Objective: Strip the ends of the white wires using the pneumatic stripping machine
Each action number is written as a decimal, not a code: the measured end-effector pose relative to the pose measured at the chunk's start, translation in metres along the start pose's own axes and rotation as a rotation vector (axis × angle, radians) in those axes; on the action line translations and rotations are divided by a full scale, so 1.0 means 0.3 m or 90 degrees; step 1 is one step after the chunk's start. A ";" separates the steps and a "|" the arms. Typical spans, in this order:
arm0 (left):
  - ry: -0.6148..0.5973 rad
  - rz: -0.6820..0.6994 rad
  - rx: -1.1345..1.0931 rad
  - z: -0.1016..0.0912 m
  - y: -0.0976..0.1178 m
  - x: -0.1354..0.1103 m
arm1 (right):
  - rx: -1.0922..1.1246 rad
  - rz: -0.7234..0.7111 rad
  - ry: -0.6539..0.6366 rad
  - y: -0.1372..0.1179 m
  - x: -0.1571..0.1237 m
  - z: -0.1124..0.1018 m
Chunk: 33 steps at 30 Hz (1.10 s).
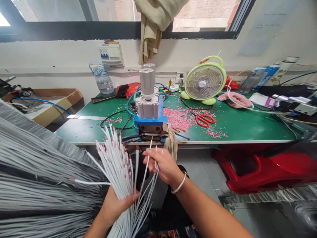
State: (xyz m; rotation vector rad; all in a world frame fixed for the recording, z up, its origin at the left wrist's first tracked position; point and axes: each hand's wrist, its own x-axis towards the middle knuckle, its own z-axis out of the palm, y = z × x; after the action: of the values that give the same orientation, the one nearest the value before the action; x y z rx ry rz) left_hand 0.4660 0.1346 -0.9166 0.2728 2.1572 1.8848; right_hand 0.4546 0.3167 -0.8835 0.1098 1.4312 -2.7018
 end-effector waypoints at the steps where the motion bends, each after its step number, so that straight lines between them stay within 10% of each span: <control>1: 0.038 0.001 -0.046 0.004 0.010 0.001 | 0.029 0.000 0.015 -0.008 0.007 0.001; 9: 0.137 -0.002 -0.316 -0.014 0.109 0.014 | 0.185 0.055 0.101 -0.097 0.056 0.011; 20: 0.093 0.000 -0.145 -0.009 0.029 0.037 | -0.054 -0.034 -0.108 -0.065 -0.022 -0.051; 24: 0.010 -0.004 -0.041 -0.006 0.011 0.034 | -0.127 -0.008 -0.043 -0.027 -0.030 -0.007; 33: 0.149 -0.024 -0.080 -0.006 0.050 0.017 | 0.019 -0.017 0.063 -0.041 0.020 0.012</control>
State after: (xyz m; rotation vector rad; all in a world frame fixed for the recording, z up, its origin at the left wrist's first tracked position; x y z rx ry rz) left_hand 0.4600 0.1365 -0.9018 -0.0153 2.1561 2.1124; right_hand 0.4473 0.3205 -0.8719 0.2305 1.4284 -2.7764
